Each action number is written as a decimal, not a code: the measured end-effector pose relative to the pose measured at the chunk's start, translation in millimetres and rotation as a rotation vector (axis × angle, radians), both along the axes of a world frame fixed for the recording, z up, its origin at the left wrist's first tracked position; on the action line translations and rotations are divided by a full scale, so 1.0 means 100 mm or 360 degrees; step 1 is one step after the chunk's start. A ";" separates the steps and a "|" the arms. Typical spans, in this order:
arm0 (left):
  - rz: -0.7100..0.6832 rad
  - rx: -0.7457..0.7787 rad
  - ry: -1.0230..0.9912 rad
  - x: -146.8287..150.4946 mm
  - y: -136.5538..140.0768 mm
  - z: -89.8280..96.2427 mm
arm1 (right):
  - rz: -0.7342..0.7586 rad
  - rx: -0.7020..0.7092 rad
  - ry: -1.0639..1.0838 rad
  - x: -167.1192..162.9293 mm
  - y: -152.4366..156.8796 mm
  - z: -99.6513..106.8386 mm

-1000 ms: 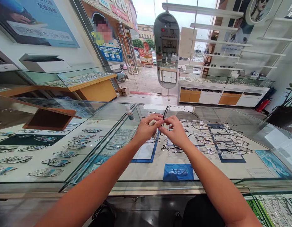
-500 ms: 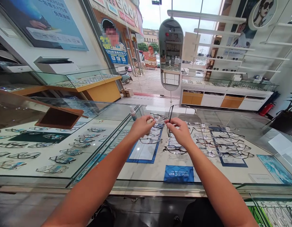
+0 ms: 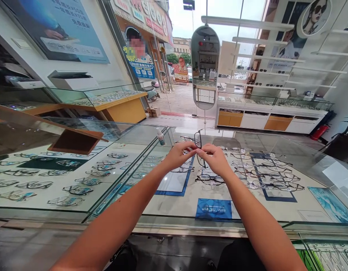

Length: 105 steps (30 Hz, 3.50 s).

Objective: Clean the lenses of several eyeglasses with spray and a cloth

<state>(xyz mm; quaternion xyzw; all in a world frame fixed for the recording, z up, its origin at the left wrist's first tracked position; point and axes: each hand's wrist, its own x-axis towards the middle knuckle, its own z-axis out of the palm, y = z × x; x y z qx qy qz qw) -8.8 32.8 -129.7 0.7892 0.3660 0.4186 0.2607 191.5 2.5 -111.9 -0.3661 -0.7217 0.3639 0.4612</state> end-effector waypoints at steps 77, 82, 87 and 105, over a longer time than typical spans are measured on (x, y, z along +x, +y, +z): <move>0.1513 -0.0108 -0.0359 -0.92 0.81 -0.50 | -0.0019 -0.0394 0.0650 0.15 0.10 0.06; 0.1449 -0.0429 -0.0408 -0.96 0.83 -0.57 | 0.0003 -0.0440 0.0769 0.10 0.09 0.07; 0.1426 -0.0487 -0.0550 -0.92 0.80 -0.48 | 0.0037 -0.0452 0.0815 0.08 0.10 0.07; -0.0581 -0.1321 -0.1313 -0.04 0.08 0.00 | -0.0124 -0.0244 0.0587 0.03 0.15 -0.05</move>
